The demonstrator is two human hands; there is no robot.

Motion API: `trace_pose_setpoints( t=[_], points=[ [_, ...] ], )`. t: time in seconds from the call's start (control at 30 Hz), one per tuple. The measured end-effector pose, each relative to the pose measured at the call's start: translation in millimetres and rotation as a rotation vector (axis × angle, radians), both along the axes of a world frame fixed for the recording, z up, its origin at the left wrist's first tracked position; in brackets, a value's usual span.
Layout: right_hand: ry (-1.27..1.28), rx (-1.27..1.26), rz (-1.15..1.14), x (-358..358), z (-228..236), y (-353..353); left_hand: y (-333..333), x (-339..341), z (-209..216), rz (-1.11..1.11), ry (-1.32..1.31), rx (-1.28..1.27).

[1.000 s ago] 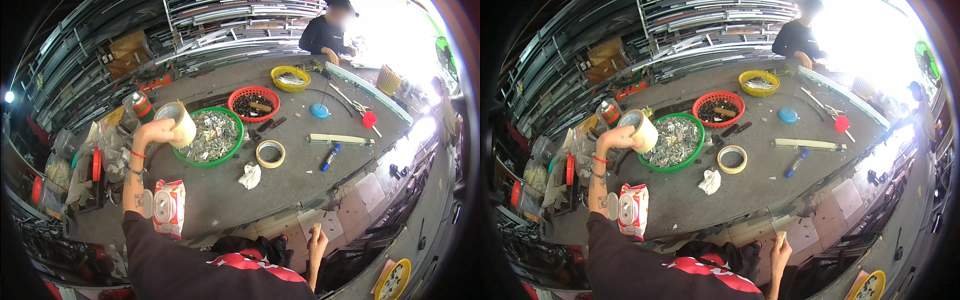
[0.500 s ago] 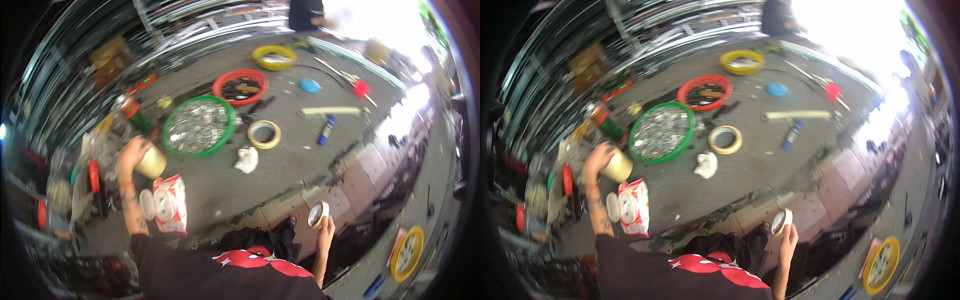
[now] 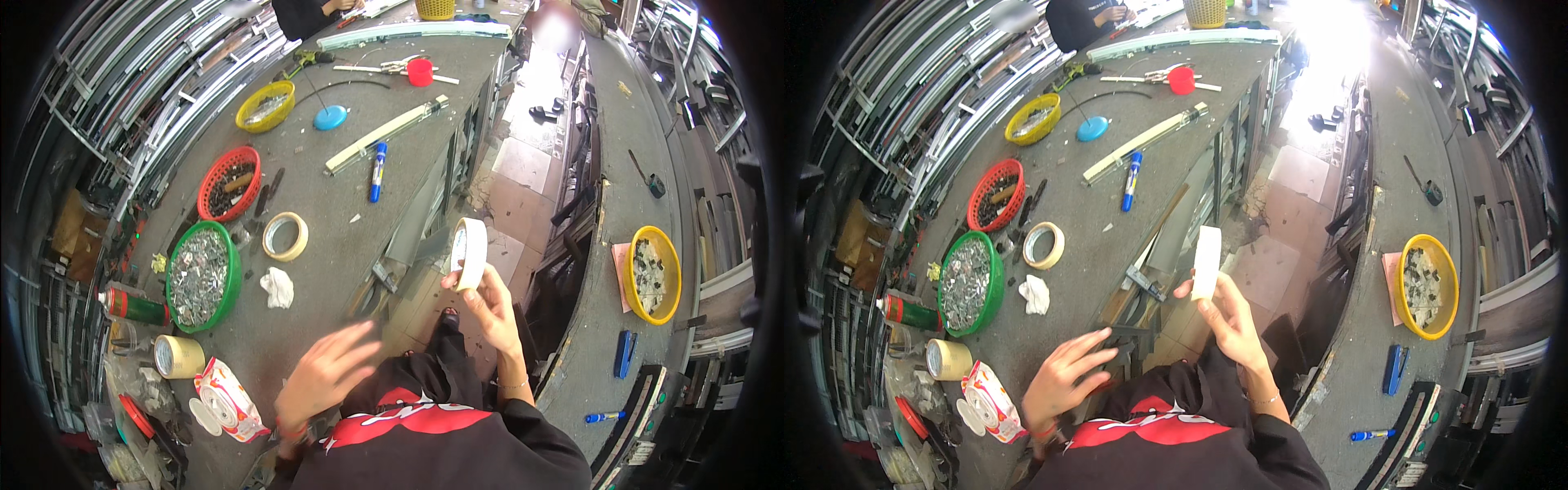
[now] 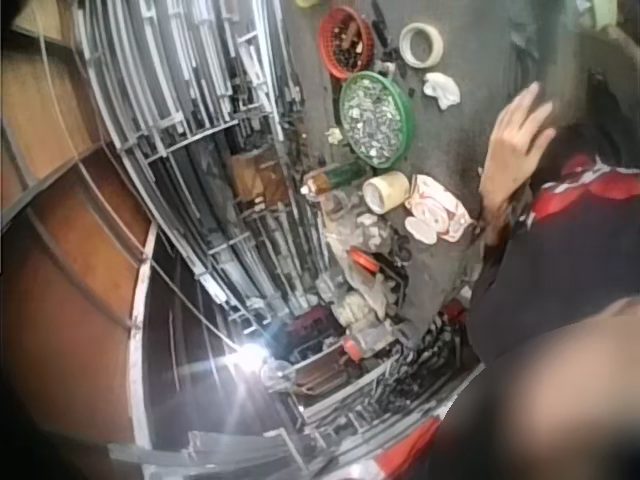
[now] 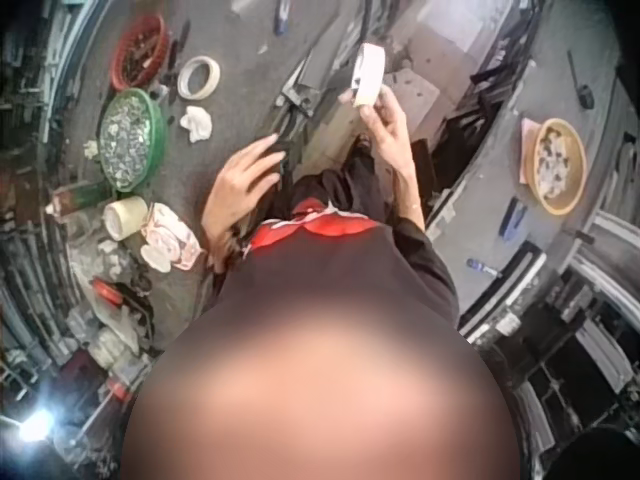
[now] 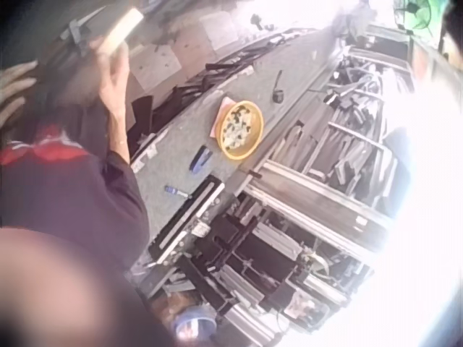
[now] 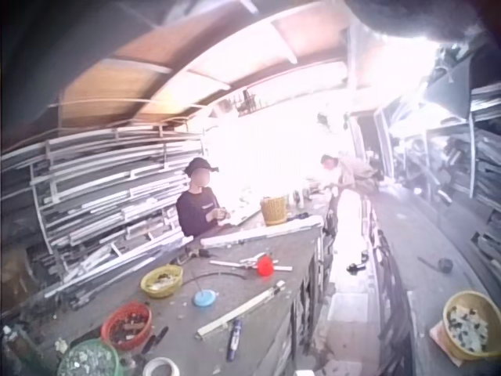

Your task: The person handles a roll of masking tape, peels a strip, and folds it. They also use a utility knife to cut the tape roll. The person works at a cluttered workbench with baskets of parts and tools.

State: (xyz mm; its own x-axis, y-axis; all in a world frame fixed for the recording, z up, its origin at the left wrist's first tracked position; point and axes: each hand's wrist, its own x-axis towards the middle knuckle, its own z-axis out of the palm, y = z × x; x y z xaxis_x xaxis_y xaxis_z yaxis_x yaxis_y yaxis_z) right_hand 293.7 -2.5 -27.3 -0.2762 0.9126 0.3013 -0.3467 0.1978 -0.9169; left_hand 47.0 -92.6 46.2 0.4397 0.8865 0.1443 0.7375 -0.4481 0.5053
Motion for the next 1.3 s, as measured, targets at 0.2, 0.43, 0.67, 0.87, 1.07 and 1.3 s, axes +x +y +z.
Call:
trace_pose_setpoints(
  t=[0.2,0.43,0.67,0.87,1.07,1.3],
  points=[
    [-0.609,0.401,-0.331,35,8,18,109,89,-8,-0.039,-0.347,0.148],
    [-0.748,0.578,-0.581,83,13,52,189,173,-30,-0.219,-1.080,-0.275],
    [-0.099,0.078,-0.859,147,19,89,229,228,-50,-0.391,-1.425,-0.369],
    [-0.209,-0.063,-0.606,193,13,102,231,275,-58,-0.535,-1.278,-0.587],
    [-0.552,0.132,-0.830,245,22,101,229,321,-55,-0.633,-0.751,-0.232],
    [-0.704,0.431,-0.838,254,30,95,218,336,-59,-0.337,-0.860,-0.570]
  ],
)
